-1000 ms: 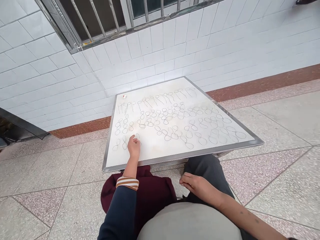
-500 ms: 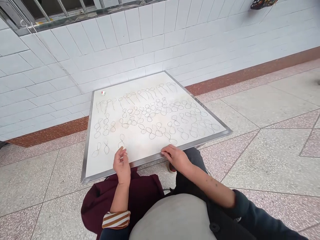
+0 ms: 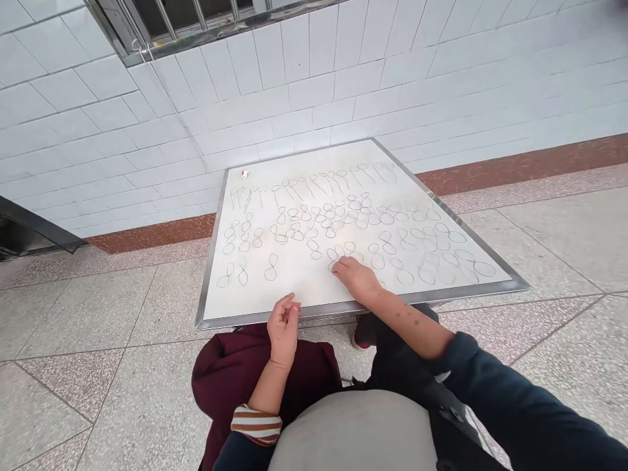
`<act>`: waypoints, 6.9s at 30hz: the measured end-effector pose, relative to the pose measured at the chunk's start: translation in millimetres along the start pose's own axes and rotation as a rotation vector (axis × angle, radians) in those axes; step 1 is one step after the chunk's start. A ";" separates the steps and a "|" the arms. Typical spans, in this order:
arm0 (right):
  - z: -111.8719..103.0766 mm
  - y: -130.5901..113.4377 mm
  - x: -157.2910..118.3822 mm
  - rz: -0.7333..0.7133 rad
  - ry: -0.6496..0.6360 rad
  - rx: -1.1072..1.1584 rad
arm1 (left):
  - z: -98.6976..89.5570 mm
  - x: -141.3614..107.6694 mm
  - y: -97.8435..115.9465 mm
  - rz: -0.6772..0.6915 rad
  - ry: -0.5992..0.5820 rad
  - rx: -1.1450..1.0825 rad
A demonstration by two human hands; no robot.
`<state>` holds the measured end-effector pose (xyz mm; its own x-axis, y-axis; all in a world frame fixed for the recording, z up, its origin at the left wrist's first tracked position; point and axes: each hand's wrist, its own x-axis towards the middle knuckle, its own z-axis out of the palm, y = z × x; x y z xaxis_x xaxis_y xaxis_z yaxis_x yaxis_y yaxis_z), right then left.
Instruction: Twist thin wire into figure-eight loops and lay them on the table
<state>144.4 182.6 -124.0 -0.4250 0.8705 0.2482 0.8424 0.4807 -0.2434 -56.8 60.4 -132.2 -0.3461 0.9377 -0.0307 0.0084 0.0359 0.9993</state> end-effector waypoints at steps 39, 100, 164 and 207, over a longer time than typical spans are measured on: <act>-100.4 -98.6 -102.1 -0.112 0.251 1.112 | -3.4 -91.1 123.1 -0.133 -0.333 -0.220; -95.8 -112.1 -115.0 -0.051 0.234 0.873 | 12.0 -92.5 111.0 -0.011 -0.146 -0.261; -78.5 -94.0 -116.4 -0.132 0.257 0.715 | -5.3 -74.5 132.6 -0.289 0.042 -0.762; -77.1 -130.1 -108.4 0.231 0.016 1.656 | 17.1 -80.6 117.8 -0.249 0.088 -0.663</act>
<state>106.4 17.5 -46.9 -0.3383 0.9381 0.0748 -0.3583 -0.0550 -0.9320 -11.8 -5.0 -12.4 -0.3382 0.8965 -0.2861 -0.6433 0.0017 0.7656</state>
